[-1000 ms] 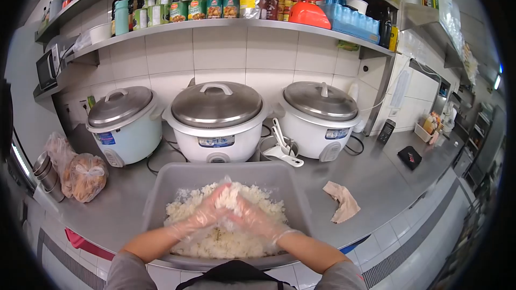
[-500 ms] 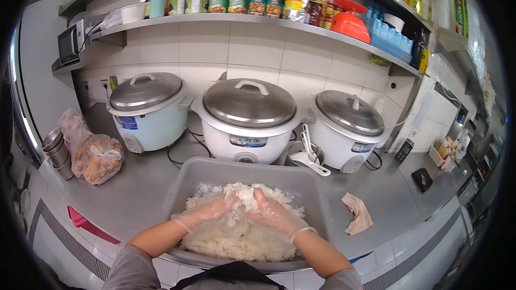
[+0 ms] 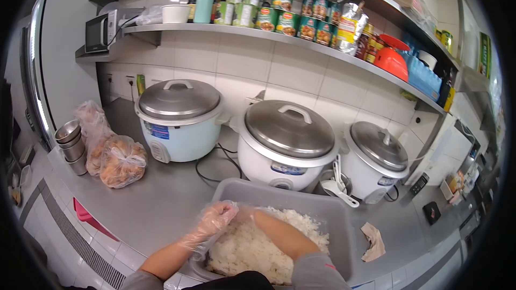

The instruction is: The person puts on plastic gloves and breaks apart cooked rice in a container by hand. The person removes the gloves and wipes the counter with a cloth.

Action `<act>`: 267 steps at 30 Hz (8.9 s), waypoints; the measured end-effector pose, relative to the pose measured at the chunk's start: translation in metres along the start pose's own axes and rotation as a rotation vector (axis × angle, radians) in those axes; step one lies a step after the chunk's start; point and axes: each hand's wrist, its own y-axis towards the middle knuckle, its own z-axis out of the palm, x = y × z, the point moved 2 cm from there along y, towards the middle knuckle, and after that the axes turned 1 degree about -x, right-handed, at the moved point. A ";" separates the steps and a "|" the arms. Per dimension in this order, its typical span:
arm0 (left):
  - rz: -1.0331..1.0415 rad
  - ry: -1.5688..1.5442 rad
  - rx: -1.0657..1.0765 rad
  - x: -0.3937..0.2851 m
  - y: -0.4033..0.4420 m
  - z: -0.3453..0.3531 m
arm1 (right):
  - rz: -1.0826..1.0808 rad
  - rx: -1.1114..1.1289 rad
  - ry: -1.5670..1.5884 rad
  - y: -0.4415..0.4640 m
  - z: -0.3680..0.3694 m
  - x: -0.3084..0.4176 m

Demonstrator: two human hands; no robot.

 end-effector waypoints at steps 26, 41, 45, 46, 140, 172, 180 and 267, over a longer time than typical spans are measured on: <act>0.031 0.250 0.661 -0.005 -0.043 0.007 | 0.434 -0.484 -0.156 -0.170 0.019 0.123; 0.442 0.126 0.447 -0.098 -0.001 0.052 | 0.224 -1.286 0.765 -0.213 -0.043 0.153; 0.473 0.177 0.591 -0.132 0.015 0.072 | 0.446 -1.446 0.833 -0.240 -0.052 0.170; 0.399 0.179 0.661 -0.128 0.019 0.085 | 0.478 -1.473 0.881 -0.244 -0.044 0.162; -0.020 -0.237 0.400 -0.004 0.002 0.112 | 0.322 -0.936 0.350 -0.214 0.013 0.105; -0.319 0.514 1.150 0.071 -0.062 0.074 | 1.088 -0.083 0.255 -0.254 0.028 0.129; -0.886 -0.730 0.519 0.033 -0.072 0.121 | 0.626 -0.464 0.604 -0.208 0.049 0.133; 0.404 0.477 0.918 -0.036 -0.027 0.130 | 0.896 -0.485 0.339 -0.222 0.030 0.118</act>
